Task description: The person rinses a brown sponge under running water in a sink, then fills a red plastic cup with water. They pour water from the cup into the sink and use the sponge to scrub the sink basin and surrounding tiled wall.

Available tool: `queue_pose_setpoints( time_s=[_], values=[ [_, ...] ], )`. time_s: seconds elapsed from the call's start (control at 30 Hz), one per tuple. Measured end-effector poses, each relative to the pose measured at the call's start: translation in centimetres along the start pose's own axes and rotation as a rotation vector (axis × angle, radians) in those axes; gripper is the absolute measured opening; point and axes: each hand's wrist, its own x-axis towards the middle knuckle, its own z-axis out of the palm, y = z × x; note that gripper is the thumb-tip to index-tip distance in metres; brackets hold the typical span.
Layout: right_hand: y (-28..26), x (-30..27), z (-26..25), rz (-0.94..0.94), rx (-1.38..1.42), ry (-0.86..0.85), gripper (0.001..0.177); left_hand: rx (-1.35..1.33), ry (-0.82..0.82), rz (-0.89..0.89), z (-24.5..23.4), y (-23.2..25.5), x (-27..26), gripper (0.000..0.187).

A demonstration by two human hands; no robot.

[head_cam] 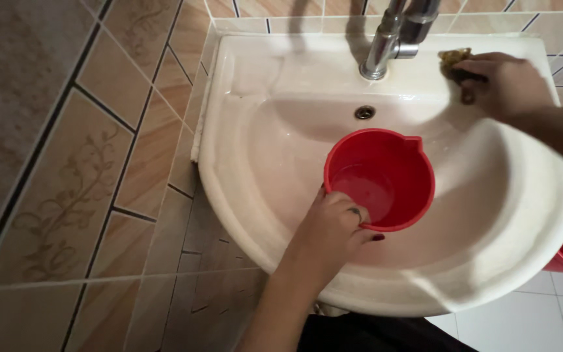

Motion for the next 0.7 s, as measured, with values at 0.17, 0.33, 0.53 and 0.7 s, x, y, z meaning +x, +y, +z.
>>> queue_pose_setpoints(
  time_s=[0.17,0.33,0.53,0.7],
  values=[
    [1.8,0.7,-2.9,0.228,-0.138,-0.155,0.034,-0.049,0.02,-0.045,-0.2,0.3,0.1,0.024],
    [-5.9,1.1,-1.2,0.244,0.04,0.024,0.033,-0.016,0.009,-0.046,0.1,0.4,0.4,0.026],
    [-6.5,0.1,-3.8,0.139,0.089,-0.046,0.034,-0.05,0.065,-0.061,0.0,0.1,0.4,0.03],
    [-2.8,1.8,-2.6,0.523,0.037,-0.174,0.043,-0.099,0.005,-0.19,-0.6,0.2,0.5,0.033]
  ],
)
